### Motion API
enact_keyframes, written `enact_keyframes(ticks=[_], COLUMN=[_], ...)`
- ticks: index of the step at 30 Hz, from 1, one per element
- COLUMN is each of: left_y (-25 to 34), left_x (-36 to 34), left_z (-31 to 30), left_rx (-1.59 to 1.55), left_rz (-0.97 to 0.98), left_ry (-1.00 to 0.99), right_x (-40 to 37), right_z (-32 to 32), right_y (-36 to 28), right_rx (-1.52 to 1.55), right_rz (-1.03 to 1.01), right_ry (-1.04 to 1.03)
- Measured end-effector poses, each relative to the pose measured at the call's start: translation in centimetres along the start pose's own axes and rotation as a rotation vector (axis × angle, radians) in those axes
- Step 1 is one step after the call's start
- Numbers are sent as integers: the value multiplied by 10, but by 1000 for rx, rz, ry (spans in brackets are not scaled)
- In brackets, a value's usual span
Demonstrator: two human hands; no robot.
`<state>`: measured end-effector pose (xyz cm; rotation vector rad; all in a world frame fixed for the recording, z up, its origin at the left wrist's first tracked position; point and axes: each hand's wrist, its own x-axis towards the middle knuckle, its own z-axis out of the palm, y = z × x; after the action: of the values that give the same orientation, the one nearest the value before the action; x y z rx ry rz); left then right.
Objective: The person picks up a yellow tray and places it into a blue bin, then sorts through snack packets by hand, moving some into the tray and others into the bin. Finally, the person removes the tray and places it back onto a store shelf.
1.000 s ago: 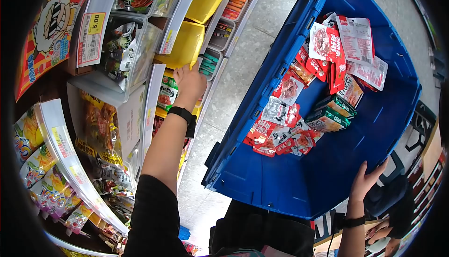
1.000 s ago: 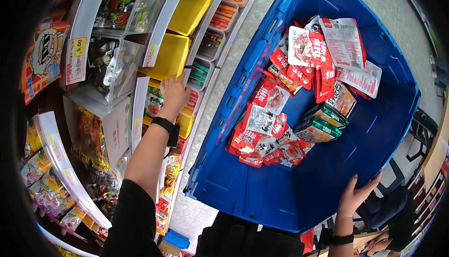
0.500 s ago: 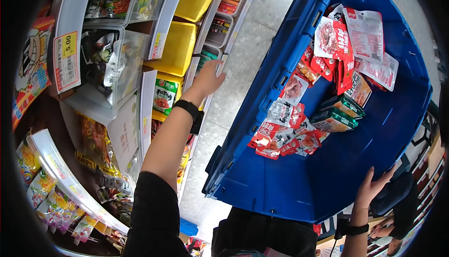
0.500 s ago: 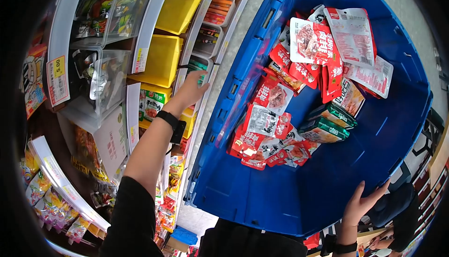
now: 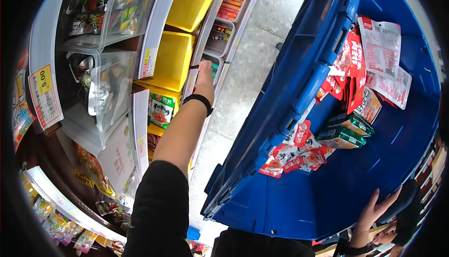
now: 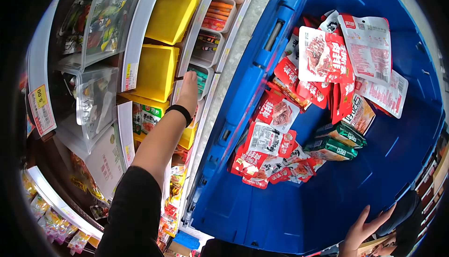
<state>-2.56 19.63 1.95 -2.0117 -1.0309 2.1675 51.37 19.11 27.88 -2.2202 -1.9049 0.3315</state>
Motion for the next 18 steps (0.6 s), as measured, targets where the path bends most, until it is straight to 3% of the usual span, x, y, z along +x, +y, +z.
enact_keyframes(ticks=[6,11,18], left_y=[-14,-13,-12], left_x=[1,-4,-5], left_z=[-13,-17,-16], left_rx=[146,130,158], left_rz=[25,-68,-4], left_ry=[-177,-113,-95], right_x=[1,0,0], right_z=[0,-1,-1], right_y=[7,4,0], right_rx=[38,85,49], right_rz=[-32,10,22], right_ry=[5,-3,-2])
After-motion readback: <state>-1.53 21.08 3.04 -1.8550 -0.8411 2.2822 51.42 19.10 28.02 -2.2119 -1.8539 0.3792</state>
